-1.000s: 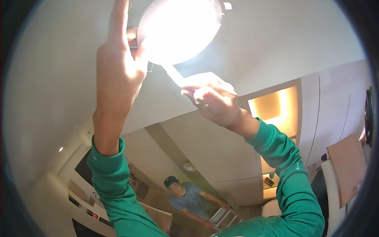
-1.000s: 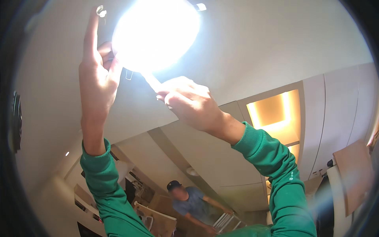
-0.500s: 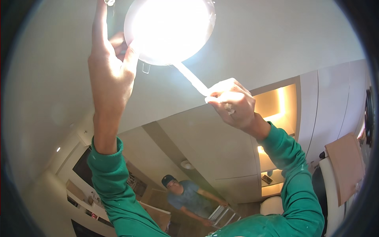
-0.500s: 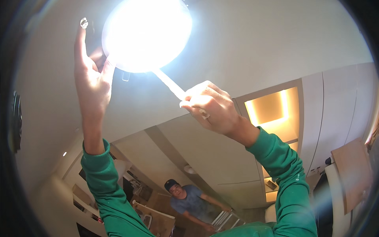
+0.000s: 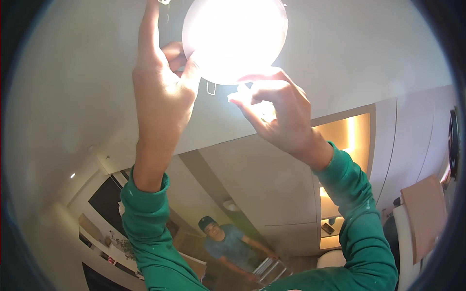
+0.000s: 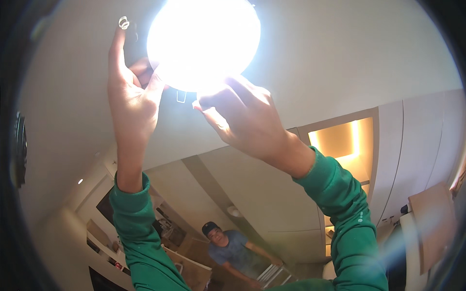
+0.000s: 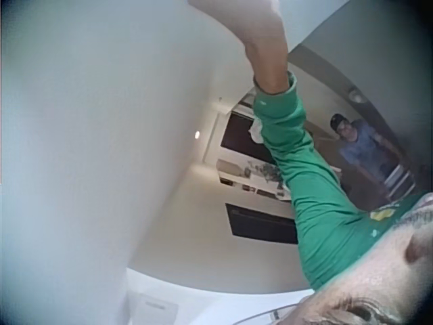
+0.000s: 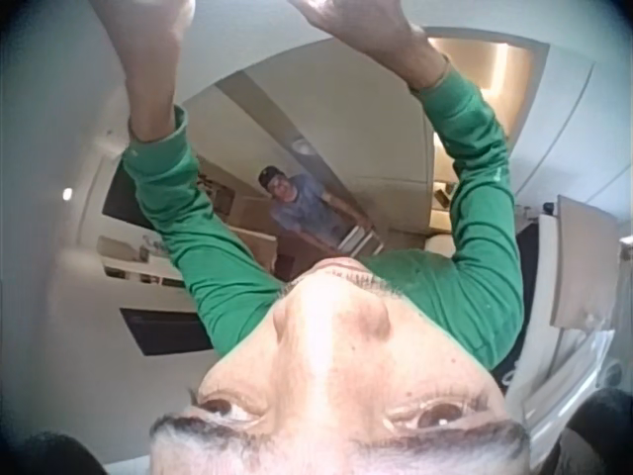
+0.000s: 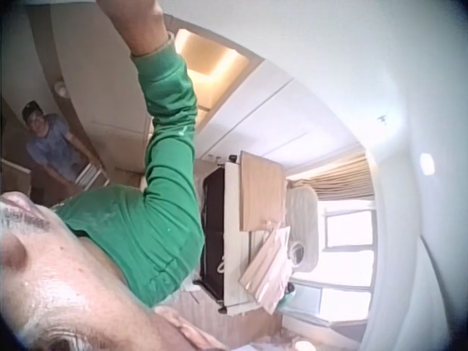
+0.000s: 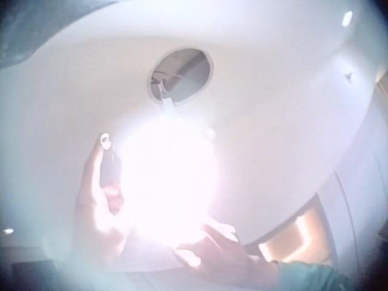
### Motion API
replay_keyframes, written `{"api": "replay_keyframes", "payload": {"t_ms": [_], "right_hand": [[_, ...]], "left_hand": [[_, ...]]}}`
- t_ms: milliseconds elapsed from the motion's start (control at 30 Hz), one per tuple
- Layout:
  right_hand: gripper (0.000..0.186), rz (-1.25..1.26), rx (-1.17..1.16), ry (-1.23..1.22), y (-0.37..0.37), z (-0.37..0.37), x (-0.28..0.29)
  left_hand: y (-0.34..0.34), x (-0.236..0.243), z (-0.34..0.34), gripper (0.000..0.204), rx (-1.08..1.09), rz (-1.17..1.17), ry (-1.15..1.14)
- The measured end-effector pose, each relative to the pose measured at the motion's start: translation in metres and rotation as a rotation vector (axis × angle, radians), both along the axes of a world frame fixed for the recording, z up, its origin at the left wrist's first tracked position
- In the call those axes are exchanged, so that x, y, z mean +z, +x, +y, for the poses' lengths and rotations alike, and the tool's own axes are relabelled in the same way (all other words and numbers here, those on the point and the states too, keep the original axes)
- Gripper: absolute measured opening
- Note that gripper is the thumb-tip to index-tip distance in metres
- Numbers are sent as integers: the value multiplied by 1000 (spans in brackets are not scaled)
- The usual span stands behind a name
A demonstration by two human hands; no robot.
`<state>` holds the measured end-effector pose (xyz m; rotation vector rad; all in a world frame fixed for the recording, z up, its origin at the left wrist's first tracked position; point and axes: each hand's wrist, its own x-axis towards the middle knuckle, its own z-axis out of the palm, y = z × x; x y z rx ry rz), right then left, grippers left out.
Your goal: The person installs a circular ceiling light by connecting the electrical wires and fitting the fixture into the ceiling opening while standing on a ladder.
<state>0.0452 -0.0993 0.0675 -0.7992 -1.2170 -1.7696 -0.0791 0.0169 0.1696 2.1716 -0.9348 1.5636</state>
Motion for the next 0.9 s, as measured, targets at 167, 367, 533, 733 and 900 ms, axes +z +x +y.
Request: {"api": "replay_keyframes", "payload": {"t_ms": [167, 367, 533, 733, 900], "right_hand": [[36, 91, 107, 37, 0, 16, 9], [35, 204, 175, 90, -5, 20, 8], [33, 232, 194, 90, -10, 16, 5], [32, 159, 8, 193, -16, 19, 4], [32, 126, -94, 199, -16, 15, 3]], "left_hand": [[-3, 0, -7, 79, 66, -14, -42], [-1, -13, -20, 77, 45, -39, -99], [-2, -21, -29, 74, 75, -62, -146], [0, -28, -29, 74, -25, -36, -202], [-10, -39, -53, 74, -38, -25, -258]]}}
